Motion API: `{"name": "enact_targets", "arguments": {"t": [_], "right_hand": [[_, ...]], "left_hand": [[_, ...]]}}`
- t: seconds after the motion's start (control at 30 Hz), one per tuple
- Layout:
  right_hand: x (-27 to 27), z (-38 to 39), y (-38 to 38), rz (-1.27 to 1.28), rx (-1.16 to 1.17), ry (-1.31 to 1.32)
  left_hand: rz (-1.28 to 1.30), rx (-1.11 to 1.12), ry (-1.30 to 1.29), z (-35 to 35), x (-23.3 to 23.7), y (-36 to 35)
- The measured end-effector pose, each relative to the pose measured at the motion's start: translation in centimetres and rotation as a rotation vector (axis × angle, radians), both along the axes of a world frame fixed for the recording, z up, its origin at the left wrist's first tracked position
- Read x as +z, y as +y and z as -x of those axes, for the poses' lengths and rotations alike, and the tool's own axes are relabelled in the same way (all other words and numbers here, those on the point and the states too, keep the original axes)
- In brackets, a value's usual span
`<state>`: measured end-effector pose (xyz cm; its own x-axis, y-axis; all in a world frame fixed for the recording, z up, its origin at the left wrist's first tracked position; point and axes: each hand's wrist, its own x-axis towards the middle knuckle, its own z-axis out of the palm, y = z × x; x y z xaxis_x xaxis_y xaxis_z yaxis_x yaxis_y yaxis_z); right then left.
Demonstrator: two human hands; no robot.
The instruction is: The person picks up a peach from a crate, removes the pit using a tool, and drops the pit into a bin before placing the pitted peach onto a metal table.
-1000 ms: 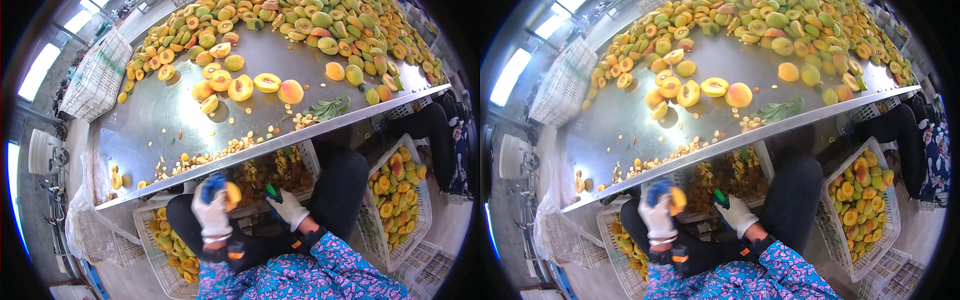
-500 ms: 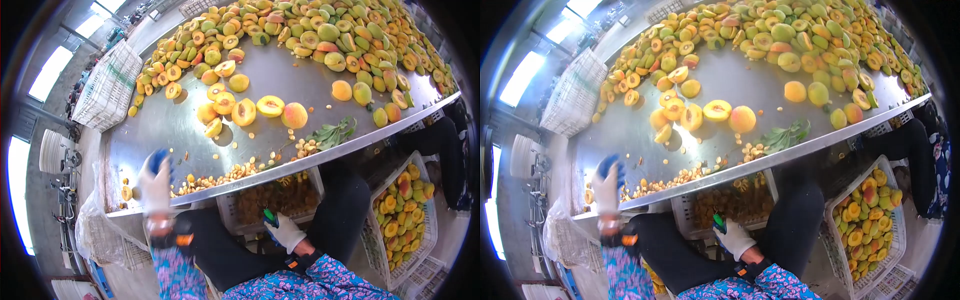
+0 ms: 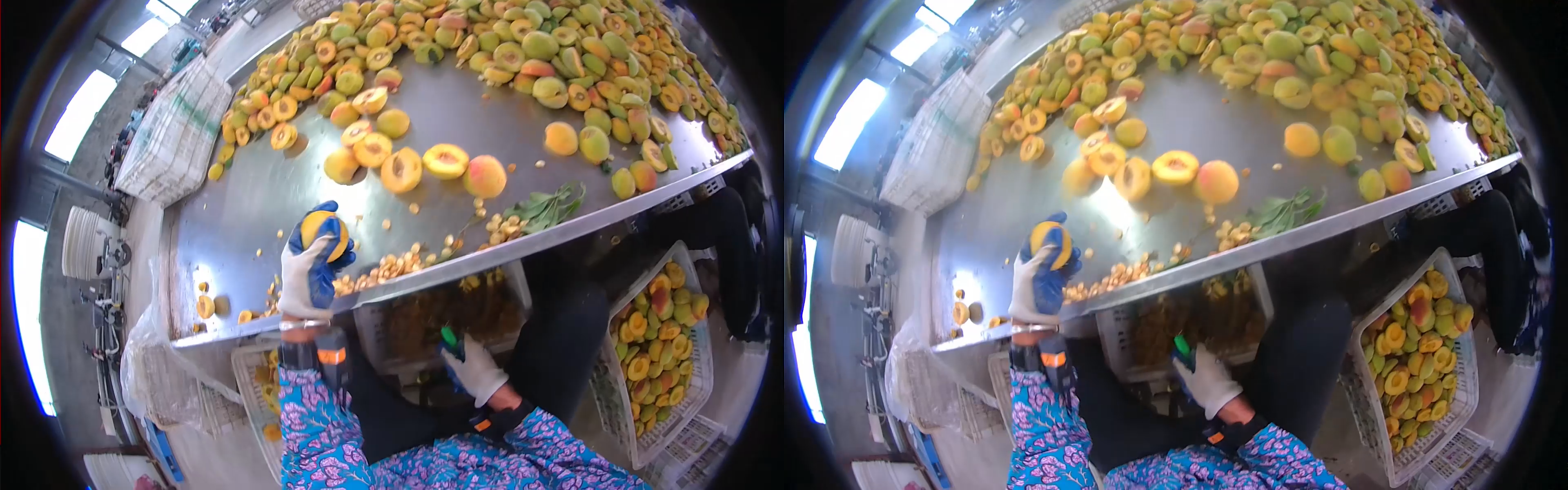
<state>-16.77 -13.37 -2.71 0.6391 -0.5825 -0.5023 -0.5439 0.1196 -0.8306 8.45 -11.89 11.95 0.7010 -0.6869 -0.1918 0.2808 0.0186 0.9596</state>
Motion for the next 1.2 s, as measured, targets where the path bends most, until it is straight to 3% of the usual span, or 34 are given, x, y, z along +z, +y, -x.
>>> {"name": "enact_targets", "arguments": {"t": [0.03, 0.13, 0.2, 0.3, 0.33, 0.4, 0.47, 0.83, 0.93, 1.13, 1.2], "right_hand": [[3.5, -0.3, -0.9, -0.13, 0.003, 0.018], [2.6, -0.4, -0.1, -0.189, 0.036, -0.088], [3.0, -0.1, 0.4, 0.118, 0.068, -0.258], [6.5, 0.0, 0.8, -0.024, 0.115, -0.25], [7.6, -0.1, 1.2, -0.086, 0.12, -0.244], [8.8, -0.4, 2.3, 0.043, 0.233, -0.291], [9.3, -0.9, 3.4, 0.068, 0.383, -0.172], [8.6, -1.6, 4.7, 0.186, 0.429, -0.107], [7.7, -1.7, 5.2, 0.144, 0.461, -0.077], [4.7, -1.5, 6.8, -0.055, 0.29, -0.327], [4.4, -1.2, 6.9, -0.187, 0.278, -0.333]], "left_hand": [[0.119, -0.01, 0.129, 1.3, 0.1, 1.7], [0.327, 0.051, 0.465, 5.8, -1.3, 6.3], [0.379, 0.182, 0.56, 8.8, -2.6, 8.1], [0.423, 0.238, 0.712, 11.0, -5.4, 9.8], [0.415, 0.238, 0.724, 11.3, -6.1, 10.1], [0.4, 0.223, 0.736, 11.3, -7.0, 10.3], [0.334, 0.205, 0.688, 11.6, -7.0, 10.3], [0.273, 0.255, 0.572, 12.1, -7.8, 10.8], [0.235, 0.271, 0.495, 12.2, -7.9, 10.5], [0.066, 0.304, 0.451, 12.3, -9.3, 10.8], [0.082, 0.22, 0.457, 12.1, -10.0, 11.4]]}}
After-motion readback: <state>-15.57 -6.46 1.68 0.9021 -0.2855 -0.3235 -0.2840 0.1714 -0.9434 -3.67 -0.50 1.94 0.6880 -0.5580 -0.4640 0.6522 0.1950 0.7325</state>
